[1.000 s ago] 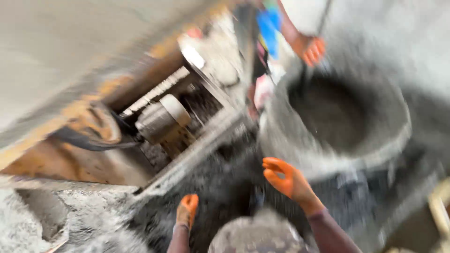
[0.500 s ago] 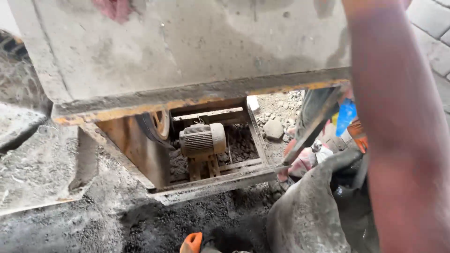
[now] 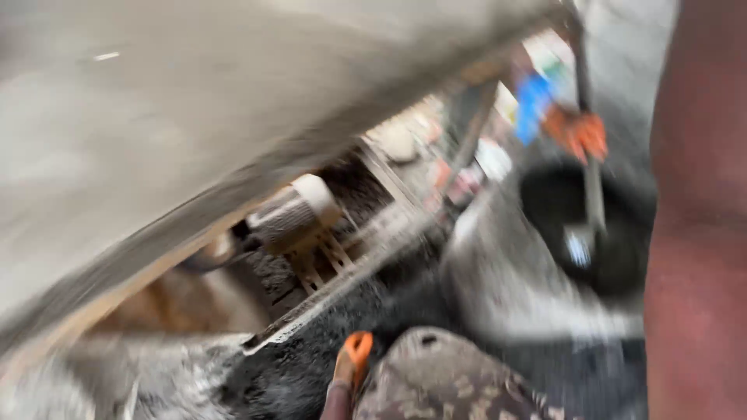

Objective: Arrange hexagonal molds and fill them with concrete mixture using a small bucket.

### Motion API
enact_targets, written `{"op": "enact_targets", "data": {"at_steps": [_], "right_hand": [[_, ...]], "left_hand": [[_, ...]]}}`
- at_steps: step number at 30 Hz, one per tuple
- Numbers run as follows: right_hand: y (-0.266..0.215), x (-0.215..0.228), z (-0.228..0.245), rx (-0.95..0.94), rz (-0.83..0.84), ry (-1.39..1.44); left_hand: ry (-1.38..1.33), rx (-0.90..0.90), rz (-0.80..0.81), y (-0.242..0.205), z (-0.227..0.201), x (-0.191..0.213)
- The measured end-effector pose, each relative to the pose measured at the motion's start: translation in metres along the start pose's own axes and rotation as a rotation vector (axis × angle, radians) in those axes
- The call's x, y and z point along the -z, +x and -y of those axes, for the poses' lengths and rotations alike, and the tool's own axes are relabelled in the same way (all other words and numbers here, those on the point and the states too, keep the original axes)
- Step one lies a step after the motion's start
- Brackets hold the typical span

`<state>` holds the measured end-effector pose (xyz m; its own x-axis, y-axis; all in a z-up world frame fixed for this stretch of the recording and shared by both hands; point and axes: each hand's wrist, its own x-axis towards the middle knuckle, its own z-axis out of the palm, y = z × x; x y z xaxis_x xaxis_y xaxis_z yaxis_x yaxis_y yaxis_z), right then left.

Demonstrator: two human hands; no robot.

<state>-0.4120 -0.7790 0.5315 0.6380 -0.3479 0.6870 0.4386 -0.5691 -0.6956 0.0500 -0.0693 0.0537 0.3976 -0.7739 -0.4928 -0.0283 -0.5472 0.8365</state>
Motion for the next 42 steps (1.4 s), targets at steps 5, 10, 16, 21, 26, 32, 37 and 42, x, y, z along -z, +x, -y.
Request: {"op": "enact_targets", "data": {"at_steps": [5,10,16,21,26,32,37,42], "right_hand": [[-0.326,-0.017,0.083,-0.057,-0.258,0.148],[-0.474,-0.079,0.154,0.004,-0.366,0.333],[-0.378,-0.272,0.209,-0.937,-1.349,-0.529],[-0.432,-0.271,0.204,-0.976,-1.370,-0.440],[-0.428,-0.259,0.201,-0.970,-1.427,-0.351],[-0.435,-0.242,0.181,-1.379,-1.225,-0.400],[-0.413,-0.213,0.166,-1.583,-0.883,-0.768],[-0.404,-0.197,0.137,-1.743,-0.707,-0.735]], "left_hand": [[0.038,-0.044,0.190,0.021,-0.081,-0.006],[0.005,-0.143,0.365,0.046,-0.151,-0.065],[0.089,-0.286,0.409,0.095,-0.223,-0.199],[-0.046,-0.356,0.320,0.109,-0.317,-0.304],[0.046,-0.302,0.187,0.109,-0.375,-0.356],[0.417,-0.321,-0.013,0.151,-0.352,-0.372],[0.594,-0.275,-0.051,0.143,-0.378,-0.376],[0.603,-0.291,-0.053,0.147,-0.372,-0.376]]}}
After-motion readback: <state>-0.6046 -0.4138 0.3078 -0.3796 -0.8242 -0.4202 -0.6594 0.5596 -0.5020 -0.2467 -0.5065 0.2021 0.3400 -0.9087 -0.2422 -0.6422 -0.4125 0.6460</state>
